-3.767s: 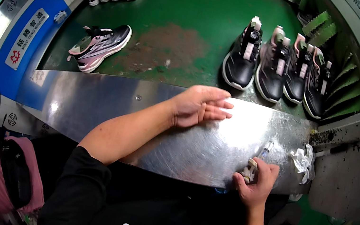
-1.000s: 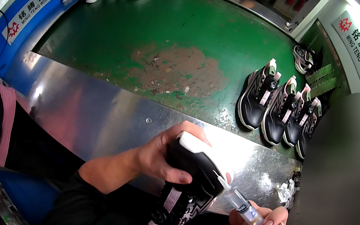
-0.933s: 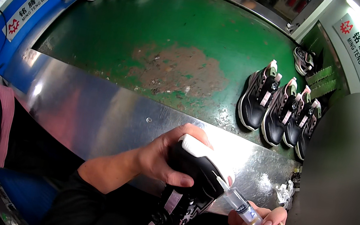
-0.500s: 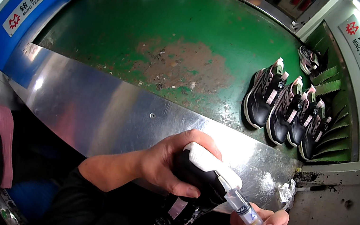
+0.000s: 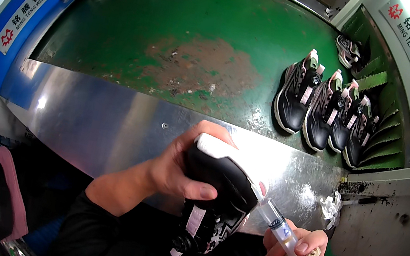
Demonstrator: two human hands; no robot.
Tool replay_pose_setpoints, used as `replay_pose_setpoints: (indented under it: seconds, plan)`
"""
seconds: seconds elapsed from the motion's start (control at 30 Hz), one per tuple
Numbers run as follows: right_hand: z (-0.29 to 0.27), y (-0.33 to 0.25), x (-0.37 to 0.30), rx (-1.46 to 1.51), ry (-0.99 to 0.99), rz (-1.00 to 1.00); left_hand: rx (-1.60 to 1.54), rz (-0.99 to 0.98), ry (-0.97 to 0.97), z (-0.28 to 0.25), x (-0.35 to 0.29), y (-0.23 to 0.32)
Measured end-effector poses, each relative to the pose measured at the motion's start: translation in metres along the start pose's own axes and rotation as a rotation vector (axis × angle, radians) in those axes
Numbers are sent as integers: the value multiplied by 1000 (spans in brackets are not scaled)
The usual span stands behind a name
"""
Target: The person applies glue from a syringe to the edge of a shoe sole and then places the shoe on a conveyor belt.
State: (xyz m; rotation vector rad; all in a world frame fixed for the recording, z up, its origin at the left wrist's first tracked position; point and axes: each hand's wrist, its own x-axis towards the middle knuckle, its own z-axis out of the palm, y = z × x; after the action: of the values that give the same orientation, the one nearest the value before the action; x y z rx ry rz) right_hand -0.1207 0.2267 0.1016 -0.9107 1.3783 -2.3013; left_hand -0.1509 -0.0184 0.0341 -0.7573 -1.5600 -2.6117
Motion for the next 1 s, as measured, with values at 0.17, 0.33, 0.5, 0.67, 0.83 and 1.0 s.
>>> replay_pose_setpoints:
  seconds: [0.17, 0.33, 0.5, 0.67, 0.83, 1.0]
  plan:
    - [-2, 7, -13, 276, 80, 17, -51, -79, 120, -3, 0, -1]
    - [-11, 14, -29, 260, 114, 59, -118, -114, 181, -9, 2, -2]
    - [-15, 22, -39, 226, 125, 83, -132, -190, 271, -8, 7, 1]
    - [-21, 31, -46, 218, 94, 97, -229, -249, 312, -11, 10, -1]
    - [-27, 37, -54, 200, 69, 114, -241, -283, 275, -12, 18, -5]
    - [-26, 38, -65, 170, 113, 171, -227, -317, 310, -17, 16, -10]
